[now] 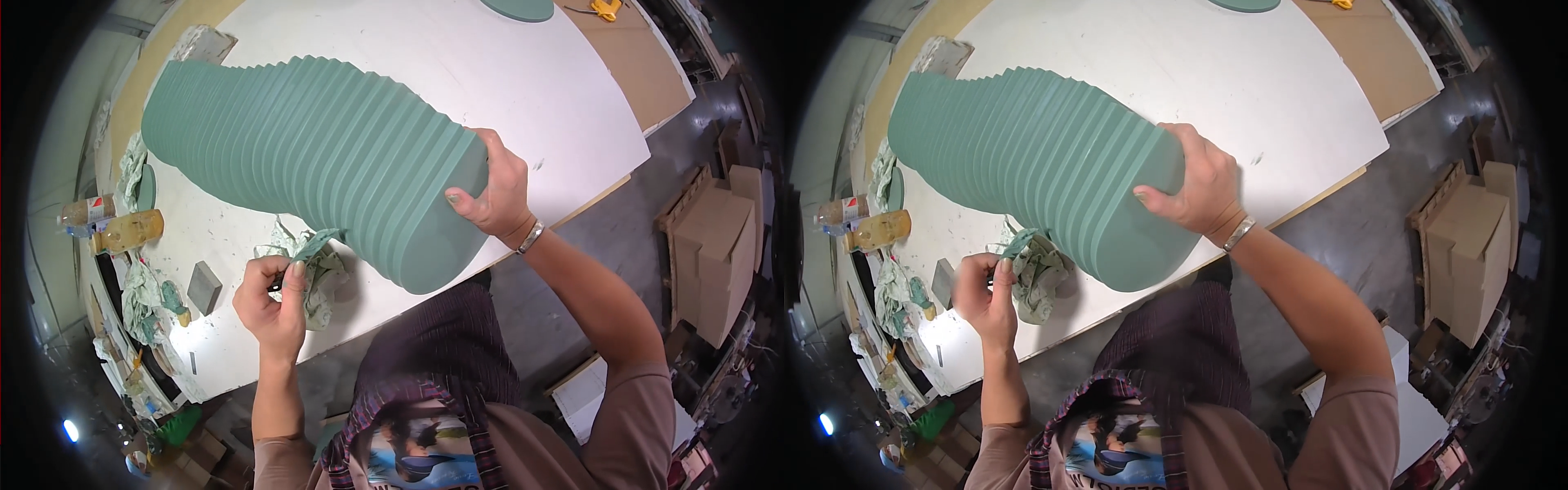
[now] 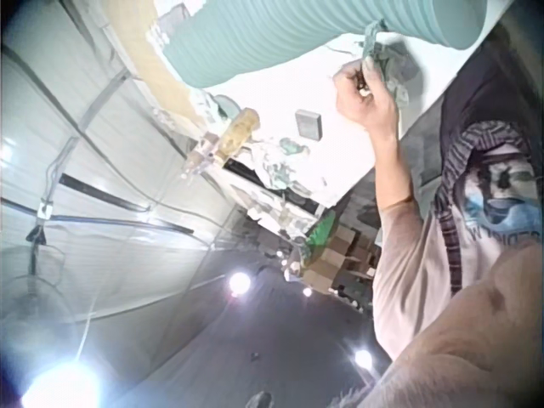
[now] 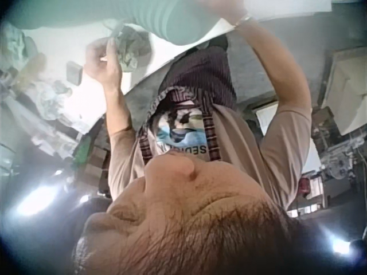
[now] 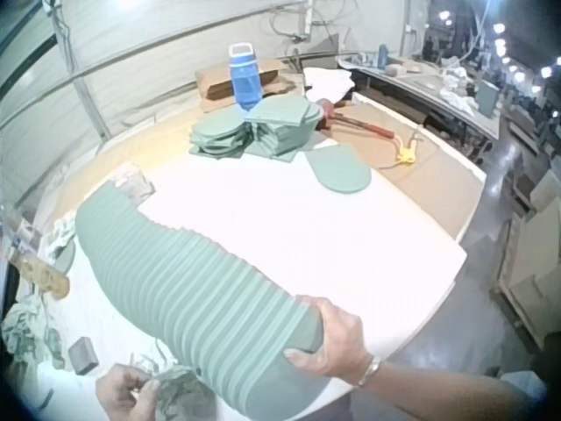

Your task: The person wipes green foam components with a sponge and a cloth. They then use a small hand tool to trim and separate the individual foam sections from a larger stack.

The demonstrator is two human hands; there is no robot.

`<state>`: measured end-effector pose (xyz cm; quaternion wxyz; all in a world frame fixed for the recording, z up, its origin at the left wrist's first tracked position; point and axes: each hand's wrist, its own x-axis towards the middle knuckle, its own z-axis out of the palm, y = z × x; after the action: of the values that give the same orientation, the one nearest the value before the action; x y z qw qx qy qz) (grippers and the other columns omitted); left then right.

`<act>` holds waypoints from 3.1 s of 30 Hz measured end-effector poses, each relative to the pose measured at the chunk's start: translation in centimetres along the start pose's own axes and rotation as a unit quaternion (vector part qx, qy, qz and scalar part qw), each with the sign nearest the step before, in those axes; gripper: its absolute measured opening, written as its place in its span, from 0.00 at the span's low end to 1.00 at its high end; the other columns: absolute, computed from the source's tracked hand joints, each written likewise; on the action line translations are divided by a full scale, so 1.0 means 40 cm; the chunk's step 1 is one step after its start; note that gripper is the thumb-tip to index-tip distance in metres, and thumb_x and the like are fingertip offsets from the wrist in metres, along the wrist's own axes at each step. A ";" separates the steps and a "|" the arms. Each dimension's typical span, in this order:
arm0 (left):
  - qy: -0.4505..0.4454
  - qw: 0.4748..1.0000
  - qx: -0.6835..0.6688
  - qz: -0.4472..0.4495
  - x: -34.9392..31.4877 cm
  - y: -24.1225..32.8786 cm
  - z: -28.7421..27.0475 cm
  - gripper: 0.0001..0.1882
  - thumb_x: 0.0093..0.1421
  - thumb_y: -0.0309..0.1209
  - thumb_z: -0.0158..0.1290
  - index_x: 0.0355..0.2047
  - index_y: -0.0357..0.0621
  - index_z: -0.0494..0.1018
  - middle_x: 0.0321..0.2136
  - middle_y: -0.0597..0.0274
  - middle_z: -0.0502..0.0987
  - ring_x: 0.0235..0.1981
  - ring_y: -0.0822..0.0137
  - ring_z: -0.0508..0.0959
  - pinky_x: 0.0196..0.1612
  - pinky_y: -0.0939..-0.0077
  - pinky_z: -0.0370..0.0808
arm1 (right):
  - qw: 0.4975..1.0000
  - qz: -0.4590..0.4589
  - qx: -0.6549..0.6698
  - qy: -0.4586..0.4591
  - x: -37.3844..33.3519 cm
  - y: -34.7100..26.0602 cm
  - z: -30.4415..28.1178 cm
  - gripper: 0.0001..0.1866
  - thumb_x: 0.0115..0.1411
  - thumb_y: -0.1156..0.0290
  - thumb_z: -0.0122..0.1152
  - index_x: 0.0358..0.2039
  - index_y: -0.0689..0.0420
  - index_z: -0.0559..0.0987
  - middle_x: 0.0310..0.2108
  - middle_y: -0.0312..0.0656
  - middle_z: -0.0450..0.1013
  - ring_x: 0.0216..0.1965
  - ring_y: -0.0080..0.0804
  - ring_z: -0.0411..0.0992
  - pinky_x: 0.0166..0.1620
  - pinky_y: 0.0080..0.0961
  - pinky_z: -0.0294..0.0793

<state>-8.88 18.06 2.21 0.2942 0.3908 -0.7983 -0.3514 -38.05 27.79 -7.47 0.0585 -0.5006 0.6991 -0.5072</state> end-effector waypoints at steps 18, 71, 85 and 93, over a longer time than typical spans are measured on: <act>0.019 0.988 0.108 0.112 0.039 0.013 0.022 0.08 0.58 0.21 0.61 0.27 0.37 0.72 0.18 0.61 0.74 0.15 0.71 0.69 0.21 0.79 0.65 | 1.000 -0.025 0.000 0.009 0.001 0.006 0.006 0.40 0.51 0.34 0.65 0.45 0.61 0.76 0.28 0.47 0.78 0.28 0.43 0.80 0.33 0.34 0.80; 0.005 0.952 0.176 0.251 0.072 0.012 0.013 0.12 0.46 0.12 0.64 0.27 0.35 0.72 0.19 0.54 0.75 0.18 0.58 0.74 0.24 0.70 0.69 | 0.999 -0.043 -0.012 0.018 -0.001 0.016 0.012 0.42 0.51 0.32 0.63 0.45 0.62 0.76 0.27 0.46 0.78 0.27 0.40 0.80 0.30 0.32 0.81; 0.000 0.948 0.178 0.263 0.082 0.020 0.009 0.10 0.51 0.10 0.61 0.28 0.33 0.72 0.19 0.55 0.74 0.18 0.64 0.73 0.24 0.75 0.70 | 0.999 -0.037 -0.015 0.015 -0.003 0.016 0.010 0.42 0.50 0.31 0.64 0.45 0.62 0.76 0.27 0.45 0.78 0.26 0.40 0.80 0.30 0.32 0.81; 0.000 0.952 0.158 0.263 0.095 0.027 0.025 0.09 0.52 0.12 0.61 0.28 0.33 0.72 0.19 0.55 0.74 0.18 0.64 0.72 0.24 0.76 0.69 | 0.999 -0.039 -0.015 0.014 -0.003 0.016 0.009 0.42 0.51 0.31 0.63 0.45 0.62 0.76 0.27 0.46 0.78 0.27 0.40 0.80 0.30 0.32 0.81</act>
<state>-12.05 15.73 3.22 0.3107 0.2087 -0.9180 -0.1307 -38.18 27.64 -8.17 0.0218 -0.5213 0.6874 -0.5052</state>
